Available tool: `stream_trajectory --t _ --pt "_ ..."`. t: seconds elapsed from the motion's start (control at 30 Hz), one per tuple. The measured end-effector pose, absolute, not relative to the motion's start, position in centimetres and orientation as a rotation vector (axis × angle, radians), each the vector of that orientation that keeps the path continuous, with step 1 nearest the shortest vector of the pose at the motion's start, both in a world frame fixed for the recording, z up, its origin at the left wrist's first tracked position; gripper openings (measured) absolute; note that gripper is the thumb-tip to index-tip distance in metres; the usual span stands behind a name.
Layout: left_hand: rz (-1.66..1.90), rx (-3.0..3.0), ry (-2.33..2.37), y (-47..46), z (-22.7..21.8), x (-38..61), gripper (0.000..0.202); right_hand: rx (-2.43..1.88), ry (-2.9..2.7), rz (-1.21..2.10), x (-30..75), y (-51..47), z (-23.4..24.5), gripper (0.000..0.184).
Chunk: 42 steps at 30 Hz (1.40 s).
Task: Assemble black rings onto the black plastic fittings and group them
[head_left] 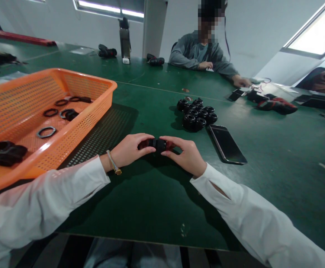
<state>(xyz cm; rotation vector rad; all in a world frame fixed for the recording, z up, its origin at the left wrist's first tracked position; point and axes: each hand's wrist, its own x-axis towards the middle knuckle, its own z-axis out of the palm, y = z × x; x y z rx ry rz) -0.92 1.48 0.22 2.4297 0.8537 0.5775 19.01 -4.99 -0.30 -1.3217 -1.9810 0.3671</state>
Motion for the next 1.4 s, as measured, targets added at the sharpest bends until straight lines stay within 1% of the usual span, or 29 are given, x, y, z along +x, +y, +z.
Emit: stream_trajectory --t 1.0,1.2,1.4 --pt "0.589 2.44 0.841 1.44 0.29 -0.93 0.038 -1.3 -2.016 0.332 19.03 -4.83 -0.4 0.031" --pt "0.589 2.448 0.85 1.45 0.15 -0.92 0.037 -1.301 -2.018 0.311 19.01 -4.86 -0.34 0.028" --pt "0.597 2.441 0.864 1.46 0.13 -0.91 0.036 -1.257 -1.952 0.388 18.95 -5.03 -0.36 0.039"
